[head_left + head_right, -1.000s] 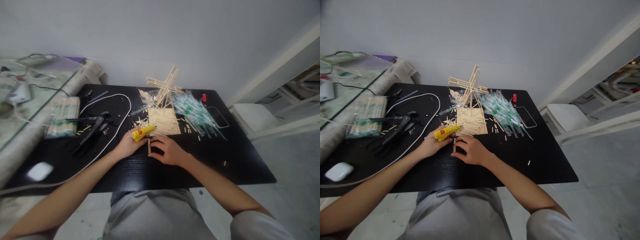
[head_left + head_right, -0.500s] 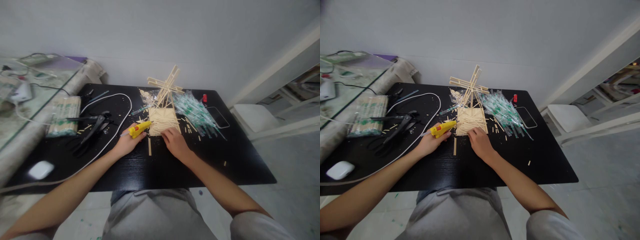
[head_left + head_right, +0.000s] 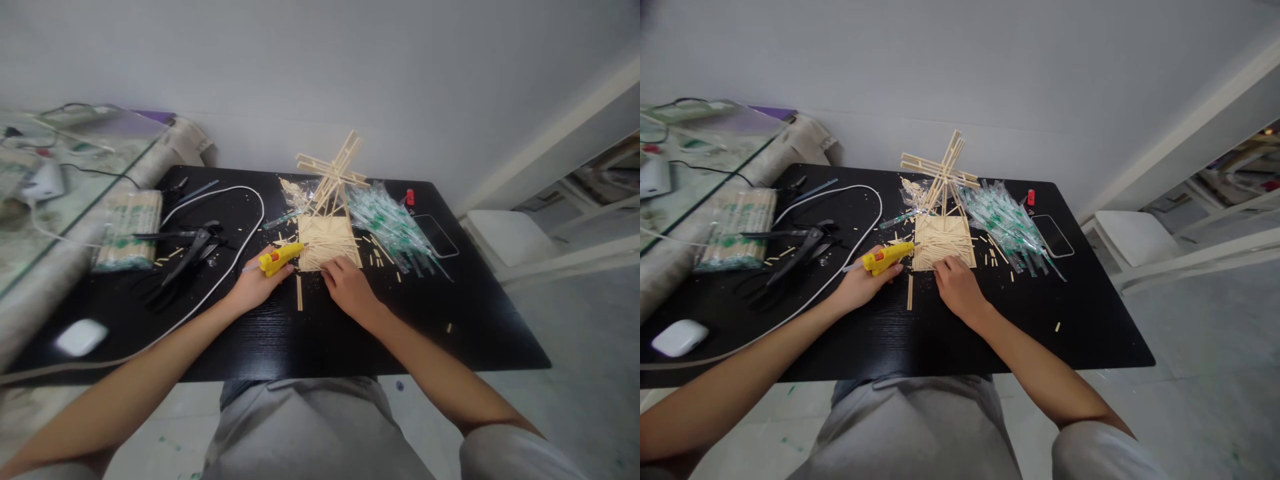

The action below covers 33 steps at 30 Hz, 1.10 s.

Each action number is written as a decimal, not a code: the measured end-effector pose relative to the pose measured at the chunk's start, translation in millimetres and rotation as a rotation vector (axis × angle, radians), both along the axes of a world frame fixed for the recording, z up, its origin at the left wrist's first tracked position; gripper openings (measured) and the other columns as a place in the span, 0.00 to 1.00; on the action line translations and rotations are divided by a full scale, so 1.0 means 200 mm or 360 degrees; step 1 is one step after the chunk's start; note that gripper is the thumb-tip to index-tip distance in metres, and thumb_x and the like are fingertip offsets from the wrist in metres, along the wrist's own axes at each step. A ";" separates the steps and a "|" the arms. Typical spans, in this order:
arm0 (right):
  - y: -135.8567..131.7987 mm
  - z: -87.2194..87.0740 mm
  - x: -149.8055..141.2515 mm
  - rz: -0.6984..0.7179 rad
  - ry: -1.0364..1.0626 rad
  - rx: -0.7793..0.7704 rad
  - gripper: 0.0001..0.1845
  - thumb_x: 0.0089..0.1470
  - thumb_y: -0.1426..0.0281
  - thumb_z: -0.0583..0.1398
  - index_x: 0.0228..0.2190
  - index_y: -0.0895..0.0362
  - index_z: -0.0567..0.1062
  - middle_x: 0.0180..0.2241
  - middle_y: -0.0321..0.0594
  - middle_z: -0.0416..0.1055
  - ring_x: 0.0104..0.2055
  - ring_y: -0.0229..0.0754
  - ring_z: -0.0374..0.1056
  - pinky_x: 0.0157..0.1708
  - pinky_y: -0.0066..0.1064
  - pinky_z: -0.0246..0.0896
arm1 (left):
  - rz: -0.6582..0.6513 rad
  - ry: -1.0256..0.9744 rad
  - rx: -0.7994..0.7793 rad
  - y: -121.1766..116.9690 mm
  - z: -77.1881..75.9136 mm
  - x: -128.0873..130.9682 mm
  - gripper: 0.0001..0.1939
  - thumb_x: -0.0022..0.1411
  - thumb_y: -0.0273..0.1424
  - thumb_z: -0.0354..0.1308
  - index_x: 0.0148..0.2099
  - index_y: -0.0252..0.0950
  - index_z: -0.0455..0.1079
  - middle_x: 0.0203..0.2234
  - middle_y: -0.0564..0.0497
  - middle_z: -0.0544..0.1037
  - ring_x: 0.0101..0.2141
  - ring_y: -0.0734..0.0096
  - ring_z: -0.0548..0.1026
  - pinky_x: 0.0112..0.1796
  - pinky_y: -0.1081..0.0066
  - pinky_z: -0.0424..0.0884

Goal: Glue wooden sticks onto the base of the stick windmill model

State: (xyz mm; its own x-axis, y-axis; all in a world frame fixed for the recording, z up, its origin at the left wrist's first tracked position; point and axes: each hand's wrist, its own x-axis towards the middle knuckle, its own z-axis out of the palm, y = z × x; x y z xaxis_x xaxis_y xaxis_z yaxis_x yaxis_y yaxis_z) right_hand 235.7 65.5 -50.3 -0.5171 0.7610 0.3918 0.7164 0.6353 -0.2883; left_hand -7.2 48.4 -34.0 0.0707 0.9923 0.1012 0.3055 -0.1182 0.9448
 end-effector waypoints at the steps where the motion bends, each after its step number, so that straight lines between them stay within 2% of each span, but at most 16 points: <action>1: 0.00 0.00 0.00 -0.0008 -0.0010 -0.0008 0.08 0.67 0.76 0.57 0.40 0.58 0.77 0.38 0.48 0.73 0.43 0.51 0.69 0.45 0.41 0.69 | -0.0001 -0.0002 -0.0001 0.00 0.00 0.00 0.15 0.62 0.43 0.66 0.39 0.38 0.68 0.29 0.55 0.74 0.25 0.73 0.73 0.28 0.70 0.72; 5: -0.01 0.01 -0.01 -0.0011 -0.0016 -0.0043 0.07 0.66 0.75 0.59 0.42 0.58 0.77 0.38 0.48 0.75 0.42 0.51 0.71 0.44 0.41 0.70 | 0.0003 0.0001 -0.0007 0.00 -0.01 0.00 0.15 0.61 0.43 0.66 0.38 0.39 0.67 0.28 0.56 0.74 0.25 0.73 0.73 0.28 0.70 0.72; 9: -0.04 0.02 -0.03 0.0082 0.0007 -0.0118 0.06 0.64 0.73 0.62 0.43 0.57 0.78 0.37 0.46 0.76 0.40 0.48 0.72 0.43 0.39 0.70 | -0.0017 -0.0013 -0.0022 0.00 0.00 0.00 0.13 0.62 0.41 0.66 0.39 0.39 0.68 0.28 0.56 0.74 0.24 0.73 0.74 0.27 0.70 0.73; 13: -0.07 0.04 -0.04 0.0283 0.0126 -0.0220 0.07 0.63 0.73 0.64 0.44 0.58 0.78 0.36 0.43 0.77 0.38 0.46 0.73 0.44 0.38 0.72 | -0.0029 0.0013 -0.0019 0.00 0.00 0.00 0.12 0.62 0.40 0.65 0.40 0.39 0.69 0.28 0.57 0.74 0.23 0.74 0.73 0.27 0.70 0.73; 17: -0.07 0.05 -0.03 0.0486 0.0274 -0.0319 0.05 0.64 0.70 0.65 0.41 0.58 0.79 0.35 0.43 0.77 0.39 0.45 0.74 0.44 0.38 0.73 | -0.0022 0.0096 0.0095 0.00 0.00 0.00 0.12 0.63 0.40 0.64 0.41 0.39 0.71 0.32 0.54 0.77 0.32 0.69 0.77 0.36 0.68 0.75; 20: -0.06 0.06 -0.02 0.0571 0.0293 -0.0322 0.07 0.64 0.73 0.62 0.43 0.58 0.80 0.39 0.45 0.77 0.42 0.46 0.74 0.47 0.40 0.74 | -0.0044 0.0136 0.0120 0.01 -0.02 -0.01 0.13 0.62 0.41 0.65 0.43 0.38 0.72 0.34 0.52 0.78 0.36 0.66 0.78 0.41 0.64 0.76; 25: -0.04 0.06 -0.01 0.0580 0.0274 -0.0254 0.16 0.60 0.78 0.61 0.49 0.58 0.79 0.46 0.50 0.74 0.49 0.50 0.72 0.53 0.46 0.73 | -0.0133 0.0039 -0.0022 0.01 -0.04 -0.01 0.16 0.56 0.39 0.70 0.42 0.39 0.70 0.33 0.53 0.80 0.35 0.66 0.80 0.39 0.63 0.76; 29: -0.05 0.08 0.00 0.0579 0.0241 -0.0234 0.18 0.60 0.75 0.62 0.51 0.57 0.79 0.53 0.54 0.72 0.57 0.55 0.69 0.58 0.54 0.69 | -0.0140 0.0060 -0.0027 0.00 -0.05 -0.01 0.18 0.52 0.38 0.72 0.41 0.39 0.69 0.33 0.54 0.80 0.34 0.66 0.80 0.38 0.64 0.77; 33: -0.04 0.08 0.01 0.0612 0.0187 -0.0228 0.17 0.61 0.72 0.65 0.52 0.57 0.80 0.57 0.55 0.72 0.59 0.57 0.68 0.60 0.58 0.67 | -0.0154 0.0083 0.0008 0.00 -0.05 -0.01 0.19 0.52 0.37 0.72 0.41 0.39 0.69 0.34 0.53 0.80 0.34 0.66 0.80 0.39 0.64 0.77</action>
